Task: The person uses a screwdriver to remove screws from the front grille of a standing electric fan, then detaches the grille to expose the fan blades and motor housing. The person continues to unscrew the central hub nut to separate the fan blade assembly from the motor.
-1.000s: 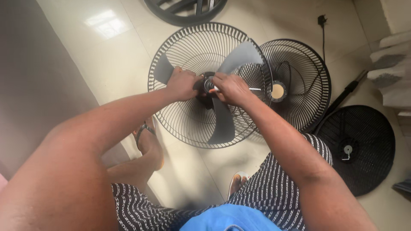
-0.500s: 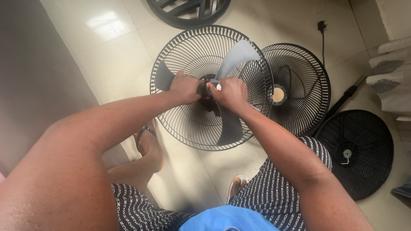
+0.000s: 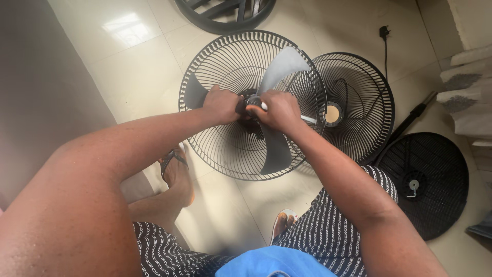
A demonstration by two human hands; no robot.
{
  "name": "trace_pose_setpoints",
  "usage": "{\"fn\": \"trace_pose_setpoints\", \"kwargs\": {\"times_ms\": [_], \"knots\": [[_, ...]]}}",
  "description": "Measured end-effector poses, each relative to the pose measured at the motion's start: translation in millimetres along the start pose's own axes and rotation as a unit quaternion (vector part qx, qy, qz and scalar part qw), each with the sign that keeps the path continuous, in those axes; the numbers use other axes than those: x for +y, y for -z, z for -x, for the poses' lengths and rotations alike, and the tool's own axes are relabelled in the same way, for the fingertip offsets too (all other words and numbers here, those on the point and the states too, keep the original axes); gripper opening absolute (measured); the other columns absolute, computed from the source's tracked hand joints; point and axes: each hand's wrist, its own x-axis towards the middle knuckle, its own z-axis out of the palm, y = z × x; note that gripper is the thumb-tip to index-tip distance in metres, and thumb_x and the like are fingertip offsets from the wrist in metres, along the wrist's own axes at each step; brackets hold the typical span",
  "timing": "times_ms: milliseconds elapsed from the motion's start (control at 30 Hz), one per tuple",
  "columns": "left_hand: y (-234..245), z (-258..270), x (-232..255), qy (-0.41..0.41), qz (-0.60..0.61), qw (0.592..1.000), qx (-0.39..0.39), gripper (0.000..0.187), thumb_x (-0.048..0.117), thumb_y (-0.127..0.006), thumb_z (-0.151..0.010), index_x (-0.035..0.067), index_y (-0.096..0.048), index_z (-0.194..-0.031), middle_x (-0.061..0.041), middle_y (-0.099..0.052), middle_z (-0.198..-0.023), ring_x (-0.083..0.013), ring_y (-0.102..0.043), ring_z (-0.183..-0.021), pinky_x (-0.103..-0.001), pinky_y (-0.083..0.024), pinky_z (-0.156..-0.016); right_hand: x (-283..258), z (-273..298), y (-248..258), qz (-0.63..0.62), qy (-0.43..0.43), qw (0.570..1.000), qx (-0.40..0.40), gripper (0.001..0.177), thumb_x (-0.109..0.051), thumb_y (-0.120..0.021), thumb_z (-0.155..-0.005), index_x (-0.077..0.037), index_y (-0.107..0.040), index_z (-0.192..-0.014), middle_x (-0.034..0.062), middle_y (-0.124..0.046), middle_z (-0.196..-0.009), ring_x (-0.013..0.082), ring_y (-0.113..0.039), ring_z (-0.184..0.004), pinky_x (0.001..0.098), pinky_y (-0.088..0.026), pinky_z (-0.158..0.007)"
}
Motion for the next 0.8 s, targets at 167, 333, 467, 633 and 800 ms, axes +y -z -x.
{"fn": "trace_pose_setpoints", "kwargs": {"times_ms": [167, 333, 467, 633, 800], "knots": [[2, -1, 1, 0.009, 0.012, 1.0, -0.016, 0.05, 0.069, -0.066, -0.083, 0.024, -0.075, -0.103, -0.005, -0.074, -0.088, -0.0218, -0.07, -0.091, -0.042, -0.038, -0.095, 8, 4, 2, -0.072, 0.122, 0.986, 0.084, 0.047, -0.036, -0.082, -0.071, -0.008, -0.073, -0.109, 0.0112, -0.067, -0.097, 0.0355, -0.069, -0.079, 0.0488, -0.055, -0.066], [6, 1, 1, 0.007, 0.014, 0.999, -0.028, 0.052, 0.07, -0.067, -0.082, 0.023, -0.075, -0.102, -0.006, -0.074, -0.087, -0.0222, -0.07, -0.091, -0.043, -0.038, -0.096, 10, 1, -7, -0.034, 0.078, 0.995, 0.052, 0.034, -0.038, -0.08, -0.087, -0.005, -0.069, -0.092, 0.0097, -0.066, -0.096, 0.035, -0.068, -0.081, 0.0485, -0.055, -0.07], [1, 3, 1, 0.002, 0.04, 0.999, -0.007, 0.053, 0.069, -0.068, -0.085, 0.018, -0.075, -0.1, -0.006, -0.075, -0.086, -0.0237, -0.07, -0.091, -0.047, -0.037, -0.102, 2, 5, -7, -0.045, 0.033, 0.997, 0.058, 0.033, -0.038, -0.078, -0.092, -0.007, -0.07, -0.088, 0.0089, -0.067, -0.092, 0.0347, -0.068, -0.081, 0.0485, -0.055, -0.073], [-2, 3, 1, 0.006, 0.033, 0.999, -0.002, 0.052, 0.068, -0.068, -0.083, 0.021, -0.073, -0.102, -0.007, -0.074, -0.087, -0.0245, -0.07, -0.092, -0.044, -0.042, -0.096, -9, 8, 11, -0.095, 0.073, 0.989, 0.089, 0.043, -0.032, -0.082, -0.074, -0.007, -0.073, -0.108, 0.0135, -0.067, -0.098, 0.0376, -0.067, -0.078, 0.0506, -0.054, -0.066], [3, 5, 3, 0.018, 0.044, 0.999, -0.013, 0.049, 0.068, -0.068, -0.083, 0.022, -0.074, -0.1, -0.006, -0.074, -0.088, -0.0248, -0.07, -0.091, -0.043, -0.043, -0.096, -10, 2, 32, 0.057, -0.053, 0.991, -0.113, 0.048, -0.061, -0.075, -0.099, -0.013, -0.077, -0.102, 0.0116, -0.072, -0.099, 0.0328, -0.071, -0.094, 0.0461, -0.057, -0.087]]}}
